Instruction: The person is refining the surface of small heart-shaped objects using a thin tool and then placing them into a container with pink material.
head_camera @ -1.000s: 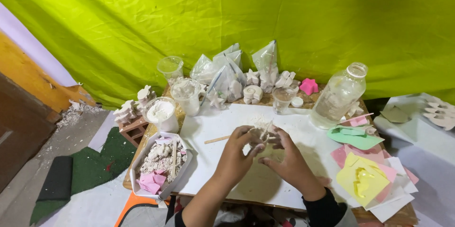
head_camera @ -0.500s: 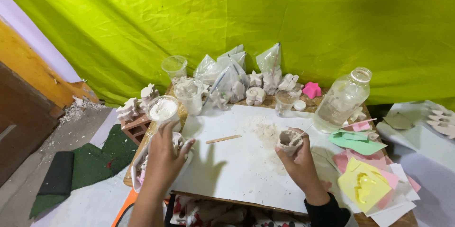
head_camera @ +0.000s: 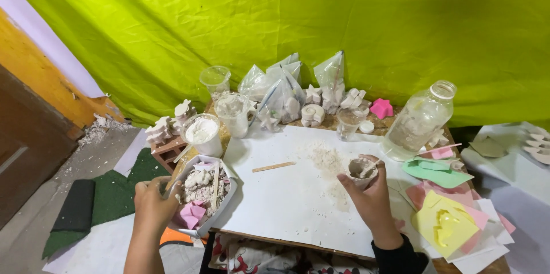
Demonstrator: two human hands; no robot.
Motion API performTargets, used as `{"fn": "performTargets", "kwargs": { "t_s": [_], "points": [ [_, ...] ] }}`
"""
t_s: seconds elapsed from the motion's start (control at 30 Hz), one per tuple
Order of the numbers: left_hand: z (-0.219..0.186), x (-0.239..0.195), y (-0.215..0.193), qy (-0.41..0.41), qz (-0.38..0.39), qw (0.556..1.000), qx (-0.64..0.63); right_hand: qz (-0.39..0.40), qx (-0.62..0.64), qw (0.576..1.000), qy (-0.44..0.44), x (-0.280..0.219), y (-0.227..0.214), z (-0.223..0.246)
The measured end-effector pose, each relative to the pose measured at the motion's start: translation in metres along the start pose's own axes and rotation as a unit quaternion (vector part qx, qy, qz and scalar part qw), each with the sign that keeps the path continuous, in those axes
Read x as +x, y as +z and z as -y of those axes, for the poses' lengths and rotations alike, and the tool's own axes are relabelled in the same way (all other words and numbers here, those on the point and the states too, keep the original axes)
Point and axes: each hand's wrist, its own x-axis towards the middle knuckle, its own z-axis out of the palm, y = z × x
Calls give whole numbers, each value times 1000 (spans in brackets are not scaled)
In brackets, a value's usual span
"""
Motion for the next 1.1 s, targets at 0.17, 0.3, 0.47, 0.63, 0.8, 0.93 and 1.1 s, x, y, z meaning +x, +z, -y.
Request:
{"fn": "performTargets", "kwargs": {
  "t_s": [0.17, 0.3, 0.47, 0.63, 0.8, 0.93, 1.1],
  "points": [
    [0, 1, 1, -24, 68, 997, 3, 12, 0, 1000, 2, -2, 1, 0],
    [19, 20, 13, 0, 70, 998, 0, 20, -13, 1000, 20, -5, 2, 6],
    [-3, 5, 23, -31, 115, 989, -83, 13, -24, 1000, 16, -8, 2, 8],
    [-19, -2, 65, 24, 179, 979, -91, 20, -28, 999, 11, -6, 2, 5],
    [-74, -44, 90, 69, 271, 952, -124, 13, -65, 998, 12, -7, 3, 7],
    [-104, -72, 104, 149, 365, 910, -130, 11, -67, 998, 8, -7, 2, 4],
    [-111, -76, 113, 186, 319, 927, -58, 11, -86, 996, 21, -1, 2, -13]
  ]
}}
